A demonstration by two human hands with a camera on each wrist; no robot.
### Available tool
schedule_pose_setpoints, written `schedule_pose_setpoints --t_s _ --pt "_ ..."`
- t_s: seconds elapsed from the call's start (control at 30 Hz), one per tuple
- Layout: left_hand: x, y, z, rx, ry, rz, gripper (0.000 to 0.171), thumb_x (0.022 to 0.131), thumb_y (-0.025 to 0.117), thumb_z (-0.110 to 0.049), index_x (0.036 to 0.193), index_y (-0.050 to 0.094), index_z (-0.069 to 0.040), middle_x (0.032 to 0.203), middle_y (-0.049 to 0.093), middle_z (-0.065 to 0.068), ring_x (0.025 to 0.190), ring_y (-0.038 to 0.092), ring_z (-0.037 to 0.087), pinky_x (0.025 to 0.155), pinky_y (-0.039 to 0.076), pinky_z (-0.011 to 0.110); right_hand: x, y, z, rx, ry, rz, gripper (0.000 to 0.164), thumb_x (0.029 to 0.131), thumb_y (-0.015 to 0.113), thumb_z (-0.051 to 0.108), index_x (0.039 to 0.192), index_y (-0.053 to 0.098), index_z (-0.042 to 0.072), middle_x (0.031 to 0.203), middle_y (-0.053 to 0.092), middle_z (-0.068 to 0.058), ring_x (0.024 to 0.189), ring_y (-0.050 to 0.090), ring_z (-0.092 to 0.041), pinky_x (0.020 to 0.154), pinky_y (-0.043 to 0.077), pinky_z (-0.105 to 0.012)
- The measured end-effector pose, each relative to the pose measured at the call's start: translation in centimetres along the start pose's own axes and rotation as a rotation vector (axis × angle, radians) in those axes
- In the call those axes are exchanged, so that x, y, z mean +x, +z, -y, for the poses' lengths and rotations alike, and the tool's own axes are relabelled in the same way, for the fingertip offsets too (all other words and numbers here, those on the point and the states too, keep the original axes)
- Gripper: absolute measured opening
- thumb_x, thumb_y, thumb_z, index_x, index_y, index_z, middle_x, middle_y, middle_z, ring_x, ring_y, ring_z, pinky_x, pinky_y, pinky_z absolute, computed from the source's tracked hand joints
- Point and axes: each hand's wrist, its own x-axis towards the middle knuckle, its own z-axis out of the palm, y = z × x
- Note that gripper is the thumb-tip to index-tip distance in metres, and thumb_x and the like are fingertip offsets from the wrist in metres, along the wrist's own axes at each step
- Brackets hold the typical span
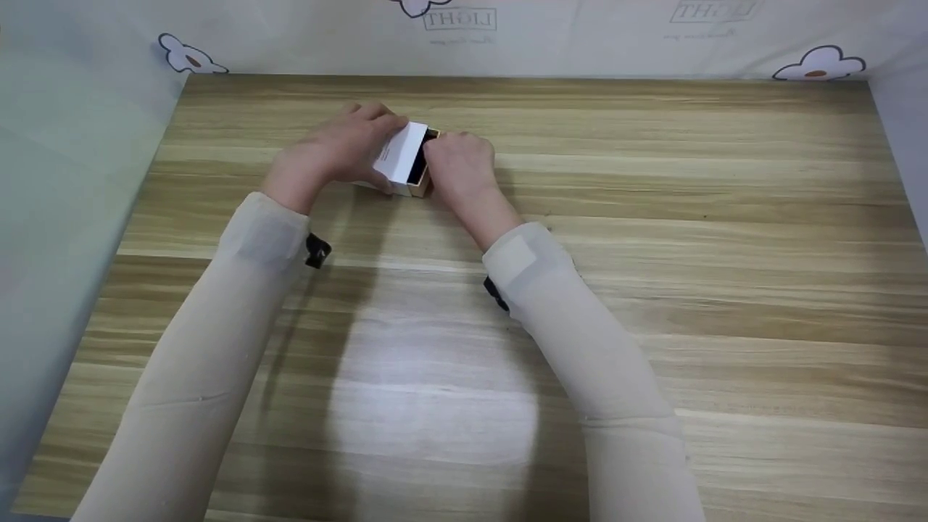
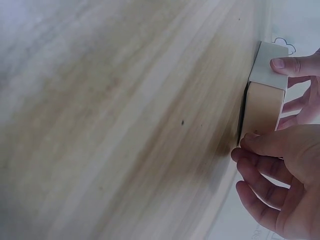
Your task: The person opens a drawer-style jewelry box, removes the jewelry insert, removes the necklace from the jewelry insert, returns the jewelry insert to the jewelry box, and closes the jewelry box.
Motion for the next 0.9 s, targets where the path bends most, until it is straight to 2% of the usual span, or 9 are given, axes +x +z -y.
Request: schedule_pose_setpoints --t_s 0.5,0.9 --pt "0.08 0.05 0.03 -0.003 -0.006 0.003 0.093 0.080 0.084 -0.029 0.155 0.032 -0.014 0.156 0.035 0.010 0.143 0.031 0.033 0.121 0.031 0.043 -0.07 -0.05 -0.13 -0.015 0.005 0.001 0.010 0.090 0.068 0.014 0.091 0.071 0.004 0.090 0.072 -0.017 0.082 0.069 -0.039 0.064 0.058 -0.054" --pt "0.08 0.08 0.00 -0.022 -0.019 0.013 0.094 0.079 0.084 -0.030 0.156 0.031 -0.015 0.157 0.033 0.009 0.143 0.029 0.032 0.121 0.031 0.042 -0.28 -0.08 -0.41 0.004 -0.011 0.001 0.011 0.092 0.063 0.013 0.089 0.070 0.005 0.090 0.073 -0.017 0.083 0.070 -0.039 0.065 0.057 -0.055"
